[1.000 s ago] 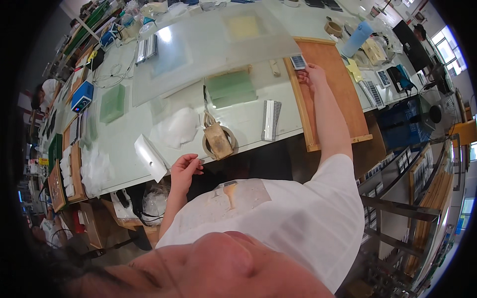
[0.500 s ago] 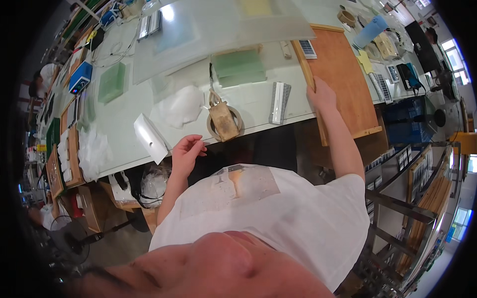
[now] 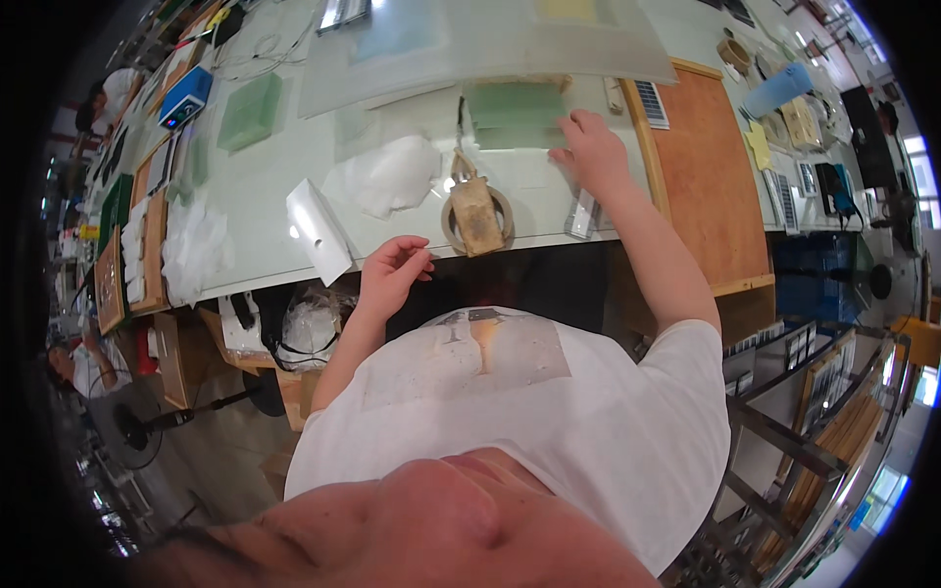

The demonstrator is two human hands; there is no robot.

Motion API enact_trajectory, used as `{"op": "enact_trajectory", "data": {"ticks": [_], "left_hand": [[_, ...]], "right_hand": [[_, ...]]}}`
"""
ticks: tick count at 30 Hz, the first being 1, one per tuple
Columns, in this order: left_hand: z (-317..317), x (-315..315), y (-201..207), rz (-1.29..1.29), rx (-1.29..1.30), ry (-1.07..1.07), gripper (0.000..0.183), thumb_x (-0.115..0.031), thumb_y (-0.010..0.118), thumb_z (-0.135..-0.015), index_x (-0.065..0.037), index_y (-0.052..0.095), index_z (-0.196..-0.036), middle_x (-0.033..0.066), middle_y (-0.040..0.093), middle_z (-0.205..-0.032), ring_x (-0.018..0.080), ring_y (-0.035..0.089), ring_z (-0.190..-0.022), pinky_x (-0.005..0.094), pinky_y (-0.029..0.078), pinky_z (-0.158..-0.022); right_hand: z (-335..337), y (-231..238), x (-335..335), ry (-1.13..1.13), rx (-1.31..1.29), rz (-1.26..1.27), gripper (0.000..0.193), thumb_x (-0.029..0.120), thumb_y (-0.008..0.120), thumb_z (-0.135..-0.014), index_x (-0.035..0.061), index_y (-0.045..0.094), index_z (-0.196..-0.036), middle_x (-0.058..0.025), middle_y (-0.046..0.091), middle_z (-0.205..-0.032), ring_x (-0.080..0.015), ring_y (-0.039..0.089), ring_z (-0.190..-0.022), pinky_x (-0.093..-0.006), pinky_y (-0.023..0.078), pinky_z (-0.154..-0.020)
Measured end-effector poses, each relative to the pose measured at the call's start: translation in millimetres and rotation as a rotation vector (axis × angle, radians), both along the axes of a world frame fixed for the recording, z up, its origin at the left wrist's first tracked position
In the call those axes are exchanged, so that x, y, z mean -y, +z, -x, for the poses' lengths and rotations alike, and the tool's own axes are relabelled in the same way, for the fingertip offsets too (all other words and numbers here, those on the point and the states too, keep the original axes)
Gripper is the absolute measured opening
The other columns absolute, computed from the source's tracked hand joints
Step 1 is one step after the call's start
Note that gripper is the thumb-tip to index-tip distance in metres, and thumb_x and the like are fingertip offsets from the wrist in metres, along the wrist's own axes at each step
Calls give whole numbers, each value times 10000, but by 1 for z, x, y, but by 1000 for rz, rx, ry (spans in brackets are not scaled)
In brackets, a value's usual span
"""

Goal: Assembling small solar panel components by placing individual solar cells onto a backing strip at a workbench.

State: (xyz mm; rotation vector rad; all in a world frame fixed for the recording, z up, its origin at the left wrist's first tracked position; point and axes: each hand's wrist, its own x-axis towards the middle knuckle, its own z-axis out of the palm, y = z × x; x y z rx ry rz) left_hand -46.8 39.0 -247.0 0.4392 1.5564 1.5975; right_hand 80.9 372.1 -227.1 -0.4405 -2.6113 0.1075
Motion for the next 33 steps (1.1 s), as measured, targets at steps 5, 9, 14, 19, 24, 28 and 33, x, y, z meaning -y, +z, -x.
{"op": "enact_trajectory", "data": {"ticks": [5,9,14,19,24,28,33], "left_hand": [[5,6,1,-2,-54,1,198,-118,635,-873,-31,619,-1050,25,643,-865,103,614,-774,244,516,-655],[18,-6,14,267,-659,12,250,-138,660,-813,-15,616,-1026,112,645,-925,255,612,-829,335,501,-697],[51,-34,13,122,-1340,54,208,-72,635,-744,-42,616,-949,125,611,-968,334,534,-967,409,444,-858],[62,-48,4,358,-1470,-71,141,-89,634,-737,-43,632,-871,103,616,-961,302,566,-941,389,497,-800],[62,-58,16,564,-1570,-229,56,-72,597,-738,-43,628,-774,103,599,-897,281,575,-910,368,526,-733],[61,-69,28,650,-1634,-380,55,-57,587,-728,-44,636,-751,109,589,-872,274,587,-885,358,536,-697],[70,-72,23,617,-1554,-320,82,-86,593,-726,-39,660,-728,101,602,-850,272,593,-860,367,532,-701]], "right_hand": [[17,-12,-22,31,-110,163,126,160,708,-766,107,663,-871,-96,585,-879,-246,589,-736,-334,481,-639],[26,-2,-35,74,-202,501,123,111,691,-798,64,674,-910,-49,570,-829,-160,553,-706,-273,435,-624],[32,-4,-38,4,-323,843,106,110,663,-840,38,667,-918,-21,597,-801,-107,561,-652,-241,446,-569],[18,2,-5,-122,-319,1024,136,127,606,-892,12,653,-947,-20,606,-759,-78,567,-592,-211,459,-519],[-24,2,71,-124,-147,1537,210,107,574,-905,-27,616,-1061,-50,590,-744,-124,596,-621,-250,513,-559],[-36,0,117,-214,-95,1662,259,76,587,-886,-36,586,-1120,-75,619,-814,-132,621,-652,-256,542,-580],[-56,3,109,-227,-15,715,365,228,639,-862,-18,584,-1126,-148,649,-915,-254,643,-795,-339,525,-708]]}}
